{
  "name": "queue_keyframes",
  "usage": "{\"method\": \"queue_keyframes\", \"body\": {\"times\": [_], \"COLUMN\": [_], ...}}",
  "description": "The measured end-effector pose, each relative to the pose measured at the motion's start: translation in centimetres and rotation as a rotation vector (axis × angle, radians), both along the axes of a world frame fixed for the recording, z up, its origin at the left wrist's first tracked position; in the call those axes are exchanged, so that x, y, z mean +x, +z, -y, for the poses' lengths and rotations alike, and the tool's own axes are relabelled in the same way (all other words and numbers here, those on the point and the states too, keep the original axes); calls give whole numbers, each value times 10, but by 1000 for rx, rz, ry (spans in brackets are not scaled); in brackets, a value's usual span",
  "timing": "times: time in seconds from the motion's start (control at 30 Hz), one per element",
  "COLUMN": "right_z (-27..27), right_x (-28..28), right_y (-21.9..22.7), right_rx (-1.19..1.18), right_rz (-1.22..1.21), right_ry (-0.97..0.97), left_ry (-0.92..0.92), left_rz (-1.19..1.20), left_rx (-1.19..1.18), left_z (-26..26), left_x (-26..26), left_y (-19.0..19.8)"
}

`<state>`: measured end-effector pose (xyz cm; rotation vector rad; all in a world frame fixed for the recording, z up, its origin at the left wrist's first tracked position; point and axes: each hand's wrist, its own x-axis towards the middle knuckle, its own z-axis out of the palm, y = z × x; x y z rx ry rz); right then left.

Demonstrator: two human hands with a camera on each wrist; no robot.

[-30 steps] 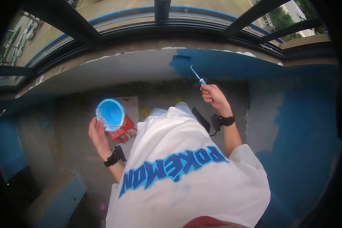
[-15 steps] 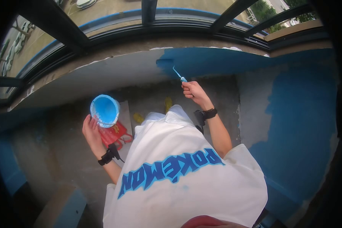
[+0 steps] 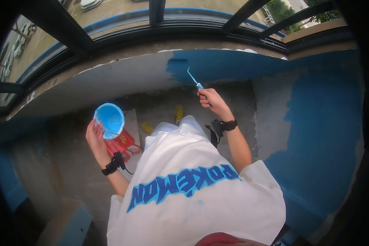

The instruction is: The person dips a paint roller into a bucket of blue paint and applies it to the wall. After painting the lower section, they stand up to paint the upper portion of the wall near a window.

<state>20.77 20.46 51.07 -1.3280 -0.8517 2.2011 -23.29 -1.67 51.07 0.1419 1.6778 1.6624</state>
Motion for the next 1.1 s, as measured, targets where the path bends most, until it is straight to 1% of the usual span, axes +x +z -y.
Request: {"method": "queue_keyframes", "body": {"times": [0.07, 0.1, 0.13, 0.2, 0.27, 0.3, 0.33, 0.4, 0.43, 0.47, 0.5, 0.57, 0.6, 0.67, 0.7, 0.77, 0.8, 0.87, 0.93, 0.97, 1.0, 1.07, 1.1], "right_z": [1, 1, -1, -13, -26, -32, -41, -54, -58, -62, -60, -60, -61, -69, -73, -77, -79, -75, -70, -63, -58, -45, -37], "right_x": [0, 2, 2, -3, -10, -19, -30, -54, -65, -75, -85, -101, -102, -97, -92, -70, -58, -39, -18, -11, -7, 0, 0], "right_y": [8, 6, 0, -21, -55, -76, -103, -161, -183, -206, -218, -241, -252, -273, -265, -242, -223, -165, -121, -96, -78, -49, -35], "right_rx": [23, 27, -5, -10, -38, -28, -27, -40, -42, -42, -36, 9, -5, -126, -200, -210, -206, -171, -201, -143, -138, -58, -21], "right_rz": [-4, -4, -26, -76, 5, 35, 27, 60, 102, 90, 144, 297, 295, 86, -10, -32, -29, 29, -8, 44, 42, 83, 113], "right_ry": [-17, -11, -48, -82, -61, -62, -54, -97, -125, -111, -120, -144, -134, -228, -267, -233, -205, -196, -234, -223, -229, -222, -220], "left_ry": [8, 30, 48, 93, 130, 115, 100, 123, 120, 120, 138, 107, 115, 69, 69, 62, 60, 96, 87, 80, 74, 120, 116], "left_rz": [7, 82, 150, 162, 150, 172, 193, 162, 151, 142, 132, 122, 118, 76, 76, 51, 52, 59, 61, 59, 59, 82, 83], "left_rx": [-2, 19, 49, 64, 74, 104, 132, 129, 115, 102, 97, 95, 81, 78, 68, 81, 82, 76, 64, 57, 63, 54, 61], "left_z": [3, 9, 10, 12, 12, 15, 16, 18, 19, 20, 22, 23, 24, 22, 21, 22, 21, 21, 23, 22, 21, 22, 22], "left_x": [-3, -6, -9, -4, -6, -6, -6, -1, -3, -3, -1, 2, 5, 7, 8, 9, 8, 3, 2, 0, -1, -2, -4], "left_y": [-7, -14, -14, -10, -8, -6, -5, 2, 4, 5, 9, 14, 15, 22, 24, 25, 23, 12, 13, 13, 11, 4, 0]}}
